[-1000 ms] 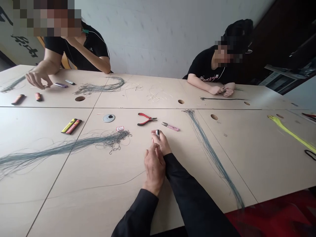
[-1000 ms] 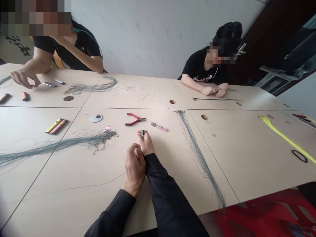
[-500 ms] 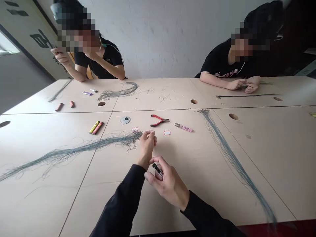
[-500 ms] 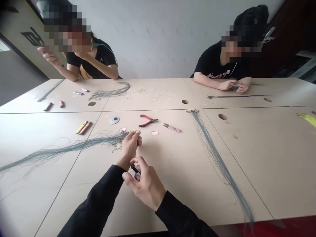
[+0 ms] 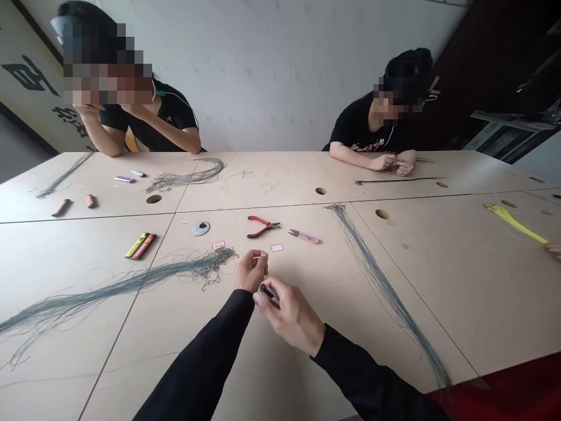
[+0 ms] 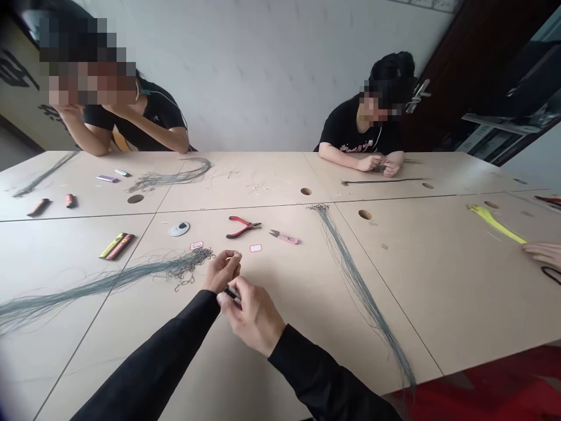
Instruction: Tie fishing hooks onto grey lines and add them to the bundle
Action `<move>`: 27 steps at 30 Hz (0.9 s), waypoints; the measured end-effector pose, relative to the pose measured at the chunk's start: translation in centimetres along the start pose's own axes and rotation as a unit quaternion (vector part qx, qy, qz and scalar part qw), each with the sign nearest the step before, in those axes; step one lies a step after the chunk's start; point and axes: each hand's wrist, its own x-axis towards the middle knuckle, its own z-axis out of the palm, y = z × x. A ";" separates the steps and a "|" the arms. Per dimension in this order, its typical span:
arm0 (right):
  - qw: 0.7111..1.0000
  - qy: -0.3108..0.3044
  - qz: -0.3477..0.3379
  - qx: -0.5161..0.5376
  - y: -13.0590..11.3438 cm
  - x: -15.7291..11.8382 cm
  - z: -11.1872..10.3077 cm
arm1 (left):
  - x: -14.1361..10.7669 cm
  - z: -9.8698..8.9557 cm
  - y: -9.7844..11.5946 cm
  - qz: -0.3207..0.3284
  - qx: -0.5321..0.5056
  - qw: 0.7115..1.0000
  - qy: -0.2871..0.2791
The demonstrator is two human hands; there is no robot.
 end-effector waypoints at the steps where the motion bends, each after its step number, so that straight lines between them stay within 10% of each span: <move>1: 1.000 0.011 0.004 0.010 0.1 0.3 -0.6 | -0.4 0.1 0.4 0.026 0.005 1.000 0.005; 14: 0.994 0.108 0.002 0.023 -0.5 7.0 -6.6 | -0.4 1.2 6.0 0.210 0.098 0.972 -0.032; 27: 0.991 0.018 0.089 0.096 5.1 3.8 -4.3 | -1.4 -0.6 -1.4 0.322 0.240 0.916 0.003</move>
